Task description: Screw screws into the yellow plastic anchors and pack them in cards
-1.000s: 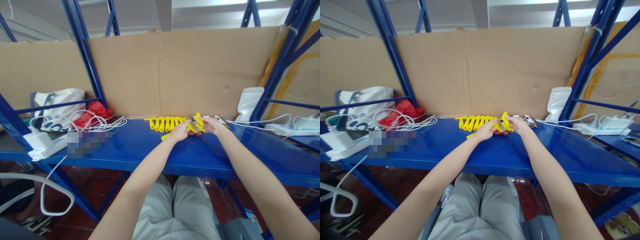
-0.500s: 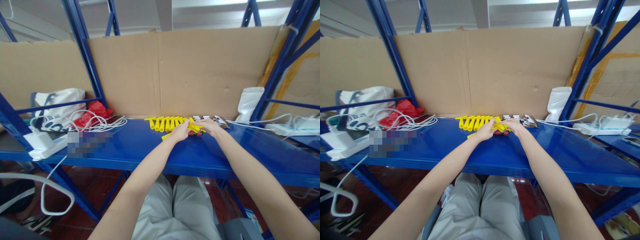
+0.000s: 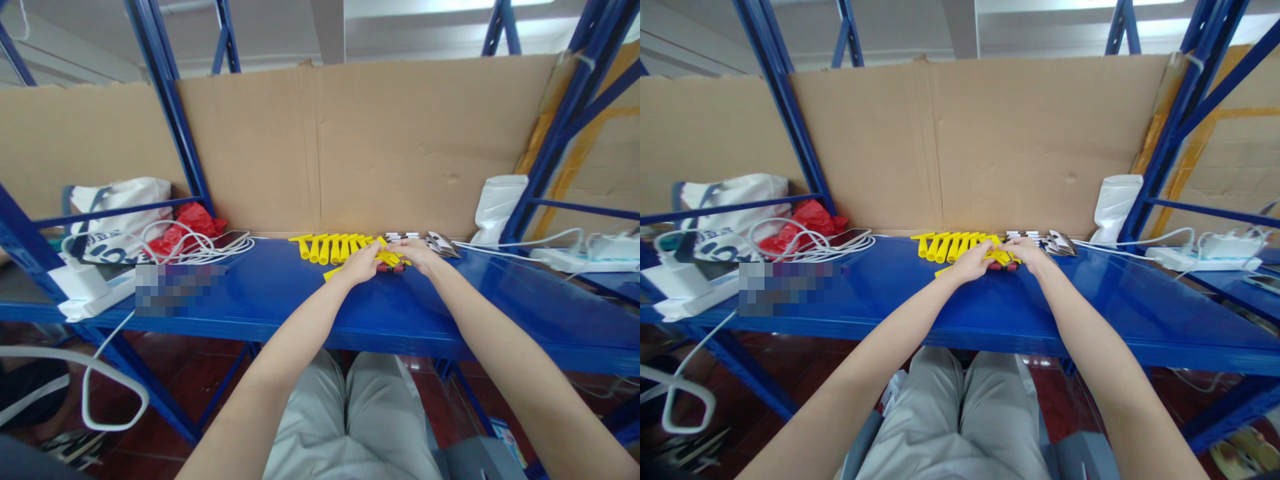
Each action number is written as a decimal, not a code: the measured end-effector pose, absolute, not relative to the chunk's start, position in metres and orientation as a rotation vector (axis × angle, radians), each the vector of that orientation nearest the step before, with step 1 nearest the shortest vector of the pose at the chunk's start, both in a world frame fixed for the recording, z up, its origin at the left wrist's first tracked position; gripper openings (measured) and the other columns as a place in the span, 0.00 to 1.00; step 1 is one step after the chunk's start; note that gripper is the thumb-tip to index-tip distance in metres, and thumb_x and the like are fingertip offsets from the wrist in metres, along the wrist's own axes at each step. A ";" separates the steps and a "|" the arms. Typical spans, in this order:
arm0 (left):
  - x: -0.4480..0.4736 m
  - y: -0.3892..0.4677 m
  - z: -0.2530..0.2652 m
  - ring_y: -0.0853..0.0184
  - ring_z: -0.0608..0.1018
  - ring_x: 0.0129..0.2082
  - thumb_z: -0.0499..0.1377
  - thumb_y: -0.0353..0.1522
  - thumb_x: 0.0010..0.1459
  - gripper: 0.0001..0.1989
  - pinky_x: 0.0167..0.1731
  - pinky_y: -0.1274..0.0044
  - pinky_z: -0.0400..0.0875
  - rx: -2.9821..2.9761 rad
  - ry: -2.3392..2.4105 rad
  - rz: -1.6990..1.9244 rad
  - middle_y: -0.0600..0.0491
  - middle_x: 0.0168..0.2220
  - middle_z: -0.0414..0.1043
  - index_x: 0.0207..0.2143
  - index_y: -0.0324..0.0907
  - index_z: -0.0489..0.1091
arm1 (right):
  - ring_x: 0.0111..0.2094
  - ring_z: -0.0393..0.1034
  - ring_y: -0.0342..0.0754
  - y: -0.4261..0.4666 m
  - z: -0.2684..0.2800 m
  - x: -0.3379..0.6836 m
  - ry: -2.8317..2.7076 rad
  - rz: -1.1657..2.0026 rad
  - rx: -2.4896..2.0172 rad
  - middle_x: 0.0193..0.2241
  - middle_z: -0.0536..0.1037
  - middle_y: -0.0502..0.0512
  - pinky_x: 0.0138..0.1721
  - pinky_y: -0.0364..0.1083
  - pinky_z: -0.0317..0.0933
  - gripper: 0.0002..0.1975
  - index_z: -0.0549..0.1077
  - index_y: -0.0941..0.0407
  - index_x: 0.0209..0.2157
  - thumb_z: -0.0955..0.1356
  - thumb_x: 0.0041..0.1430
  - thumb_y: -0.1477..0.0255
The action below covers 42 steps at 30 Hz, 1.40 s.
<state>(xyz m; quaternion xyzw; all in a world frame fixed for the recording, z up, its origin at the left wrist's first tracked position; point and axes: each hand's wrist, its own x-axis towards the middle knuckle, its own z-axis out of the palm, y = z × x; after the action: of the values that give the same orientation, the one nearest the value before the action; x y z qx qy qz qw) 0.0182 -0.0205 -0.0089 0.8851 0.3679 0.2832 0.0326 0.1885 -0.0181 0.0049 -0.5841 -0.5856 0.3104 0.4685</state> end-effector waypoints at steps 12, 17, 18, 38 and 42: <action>0.019 -0.017 -0.011 0.62 0.72 0.50 0.51 0.28 0.59 0.12 0.50 0.68 0.67 2.730 1.093 0.905 0.47 0.51 0.69 0.46 0.42 0.62 | 0.20 0.61 0.37 -0.024 0.008 0.181 -1.390 0.780 -1.369 0.17 0.69 0.46 0.22 0.38 0.54 0.13 0.67 0.58 0.21 0.75 0.38 0.71; 0.019 -0.016 -0.012 0.62 0.70 0.53 0.50 0.28 0.60 0.15 0.52 0.68 0.65 2.751 1.079 0.949 0.48 0.52 0.68 0.51 0.43 0.61 | 0.22 0.63 0.38 -0.029 0.012 0.176 -1.326 0.856 -1.351 0.20 0.72 0.46 0.23 0.38 0.56 0.13 0.68 0.58 0.25 0.76 0.39 0.73; 0.019 -0.015 -0.012 0.62 0.70 0.53 0.50 0.28 0.60 0.15 0.52 0.68 0.65 2.755 1.084 0.951 0.48 0.52 0.68 0.51 0.42 0.62 | 0.23 0.64 0.38 -0.029 0.012 0.176 -1.310 0.854 -1.363 0.21 0.72 0.47 0.24 0.38 0.57 0.12 0.69 0.58 0.25 0.75 0.40 0.73; 0.019 -0.015 -0.011 0.60 0.71 0.51 0.51 0.24 0.58 0.18 0.51 0.67 0.66 2.748 1.109 1.095 0.46 0.49 0.70 0.51 0.42 0.64 | 0.32 0.71 0.42 -0.022 0.009 0.187 -1.431 1.031 -1.254 0.29 0.78 0.55 0.37 0.41 0.63 0.05 0.73 0.59 0.25 0.70 0.50 0.71; 0.019 -0.013 -0.011 0.60 0.71 0.51 0.51 0.25 0.58 0.18 0.51 0.68 0.66 2.768 1.092 1.068 0.45 0.50 0.70 0.51 0.40 0.65 | 0.37 0.71 0.47 -0.018 0.011 0.204 -1.579 0.522 -1.566 0.33 0.79 0.58 0.38 0.42 0.63 0.11 0.75 0.60 0.29 0.64 0.56 0.69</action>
<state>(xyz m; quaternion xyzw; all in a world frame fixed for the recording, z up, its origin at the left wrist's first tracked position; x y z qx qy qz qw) 0.0189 -0.0132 -0.0108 0.8755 0.3453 0.3379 -0.0100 0.2037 -0.0182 0.0107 -0.6236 -0.6286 0.2077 0.4158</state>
